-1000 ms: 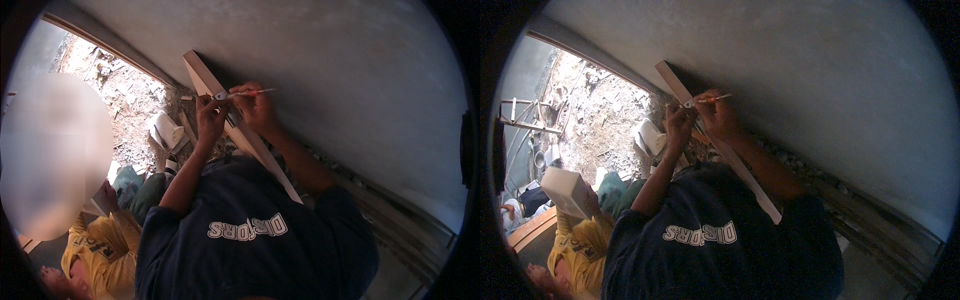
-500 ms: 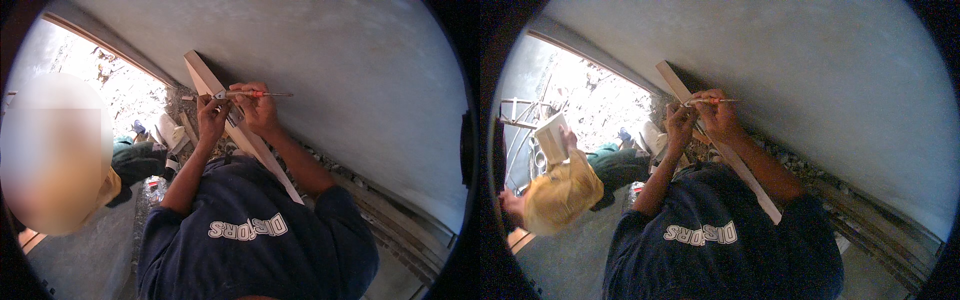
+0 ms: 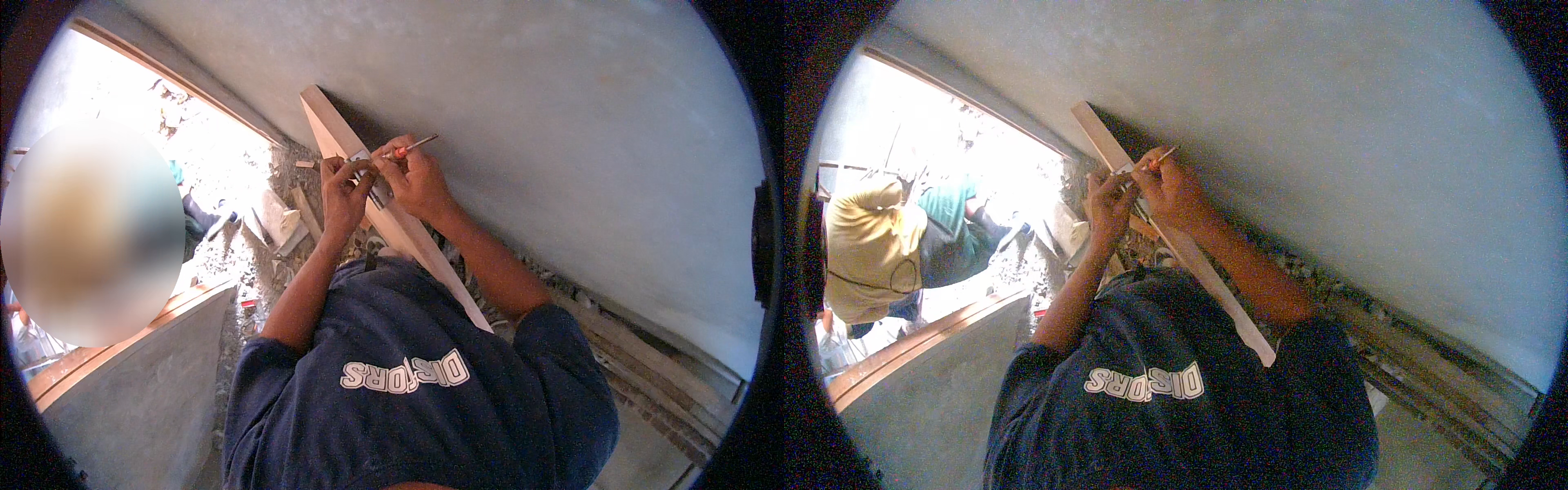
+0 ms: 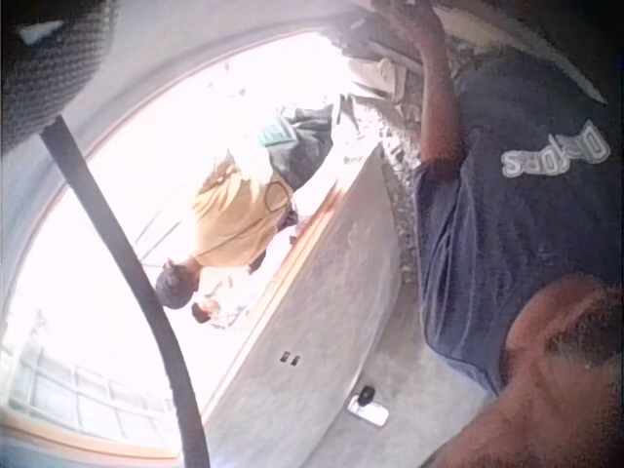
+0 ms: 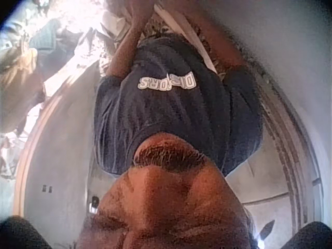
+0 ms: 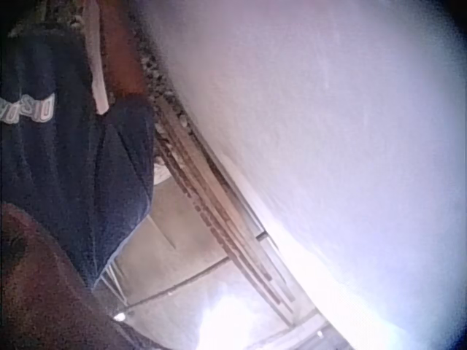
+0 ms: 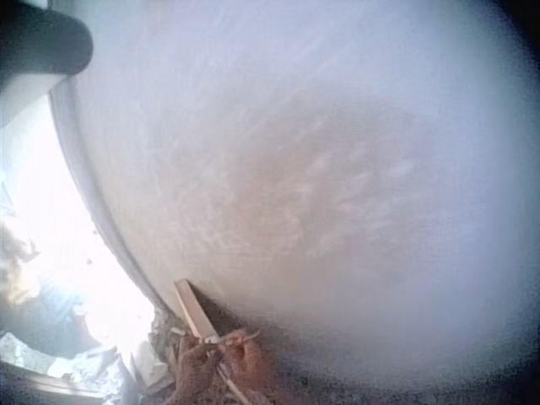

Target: The person attaches metal hinges to a wooden door using a screwdriver. They position the hinge, insert screws, and tighten them on both the door and the frame. The person moves the door into the frame to align the hinges and continues securing them.

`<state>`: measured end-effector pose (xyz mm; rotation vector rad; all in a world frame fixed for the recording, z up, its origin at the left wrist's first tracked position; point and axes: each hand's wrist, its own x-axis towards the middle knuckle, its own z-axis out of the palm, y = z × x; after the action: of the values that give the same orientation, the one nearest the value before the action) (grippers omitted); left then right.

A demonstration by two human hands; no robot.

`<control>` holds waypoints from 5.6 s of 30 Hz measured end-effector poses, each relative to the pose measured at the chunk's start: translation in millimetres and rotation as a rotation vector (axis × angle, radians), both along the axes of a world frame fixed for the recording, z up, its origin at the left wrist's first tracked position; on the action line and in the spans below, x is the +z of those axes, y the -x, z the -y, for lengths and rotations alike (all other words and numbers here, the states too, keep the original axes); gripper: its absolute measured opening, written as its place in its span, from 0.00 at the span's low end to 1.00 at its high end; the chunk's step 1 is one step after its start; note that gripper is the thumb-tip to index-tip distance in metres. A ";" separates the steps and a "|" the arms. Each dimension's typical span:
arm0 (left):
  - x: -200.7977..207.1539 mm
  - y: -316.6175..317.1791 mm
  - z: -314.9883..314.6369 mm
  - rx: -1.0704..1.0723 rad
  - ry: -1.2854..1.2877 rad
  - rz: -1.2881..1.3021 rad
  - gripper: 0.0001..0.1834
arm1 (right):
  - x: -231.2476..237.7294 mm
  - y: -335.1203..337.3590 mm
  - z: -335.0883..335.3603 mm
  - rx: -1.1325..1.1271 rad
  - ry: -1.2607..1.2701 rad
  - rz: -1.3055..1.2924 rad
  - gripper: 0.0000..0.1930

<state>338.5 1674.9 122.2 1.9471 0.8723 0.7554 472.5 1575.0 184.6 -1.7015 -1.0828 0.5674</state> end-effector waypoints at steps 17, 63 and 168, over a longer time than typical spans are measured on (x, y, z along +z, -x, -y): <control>3.9 -1.1 1.7 -0.015 0.015 0.048 0.10 | 0.1 0.7 0.3 0.054 -0.116 0.103 0.10; 0.1 -1.6 0.3 0.009 0.114 0.082 0.15 | 108.9 -52.6 -0.2 0.645 0.728 0.998 0.19; -34.5 -4.3 -1.2 0.005 0.034 0.332 0.11 | 161.4 -25.4 -70.4 1.109 0.662 1.287 0.08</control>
<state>342.9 1676.0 87.6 1.7249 0.6815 1.0250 497.9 1645.5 346.0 -1.8587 -3.1246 0.4548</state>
